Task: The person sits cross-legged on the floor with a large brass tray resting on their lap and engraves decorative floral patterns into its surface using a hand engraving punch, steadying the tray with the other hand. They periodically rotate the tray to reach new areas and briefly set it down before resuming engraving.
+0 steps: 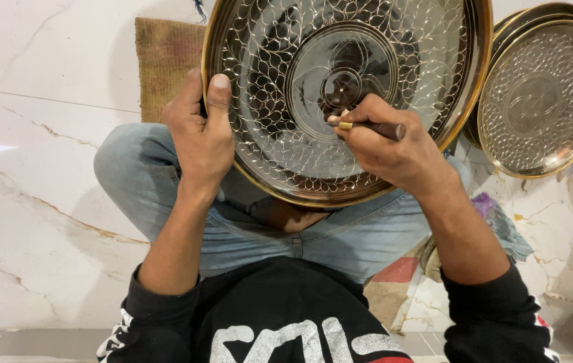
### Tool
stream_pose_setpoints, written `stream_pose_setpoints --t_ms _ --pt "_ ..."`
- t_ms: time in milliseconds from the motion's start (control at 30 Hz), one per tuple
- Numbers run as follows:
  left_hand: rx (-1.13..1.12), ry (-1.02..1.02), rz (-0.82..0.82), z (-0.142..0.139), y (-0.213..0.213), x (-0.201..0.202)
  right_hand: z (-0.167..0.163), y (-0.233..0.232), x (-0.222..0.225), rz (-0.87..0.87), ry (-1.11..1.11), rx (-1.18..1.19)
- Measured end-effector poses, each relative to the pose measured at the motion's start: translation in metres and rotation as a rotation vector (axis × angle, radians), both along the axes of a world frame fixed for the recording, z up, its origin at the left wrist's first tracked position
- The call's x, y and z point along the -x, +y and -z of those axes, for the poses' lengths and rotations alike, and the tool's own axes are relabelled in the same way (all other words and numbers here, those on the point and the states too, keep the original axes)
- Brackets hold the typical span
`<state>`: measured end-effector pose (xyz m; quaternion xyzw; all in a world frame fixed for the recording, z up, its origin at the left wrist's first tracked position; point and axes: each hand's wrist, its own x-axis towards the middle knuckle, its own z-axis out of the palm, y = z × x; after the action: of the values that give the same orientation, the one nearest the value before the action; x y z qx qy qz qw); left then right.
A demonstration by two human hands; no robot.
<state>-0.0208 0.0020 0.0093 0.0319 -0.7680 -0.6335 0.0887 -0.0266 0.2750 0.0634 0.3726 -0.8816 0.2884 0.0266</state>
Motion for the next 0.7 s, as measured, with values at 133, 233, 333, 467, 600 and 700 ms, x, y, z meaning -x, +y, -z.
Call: stream_pose_setpoints --t_ms 133,233,333,467,600,700 --pt "-0.008 0.016 0.007 0.003 -0.001 0.000 0.000 0.003 0.001 -0.021 -0.008 -0.046" --pt "-0.012 -0.016 0.006 0.004 -0.002 -0.001 -0.002 0.005 0.001 -0.054 -0.021 -0.046" --pt "-0.001 0.008 0.001 0.004 -0.003 -0.001 -0.004 0.007 0.002 -0.085 0.021 -0.055" --pt "-0.004 0.016 0.009 0.004 -0.004 -0.001 -0.003 0.009 0.003 -0.114 0.012 -0.045" --pt "-0.025 0.008 0.012 0.003 -0.003 -0.001 0.002 0.013 0.002 -0.117 0.018 -0.061" --pt "-0.054 0.027 0.025 0.003 -0.004 -0.002 0.009 0.013 0.000 -0.102 0.024 -0.044"
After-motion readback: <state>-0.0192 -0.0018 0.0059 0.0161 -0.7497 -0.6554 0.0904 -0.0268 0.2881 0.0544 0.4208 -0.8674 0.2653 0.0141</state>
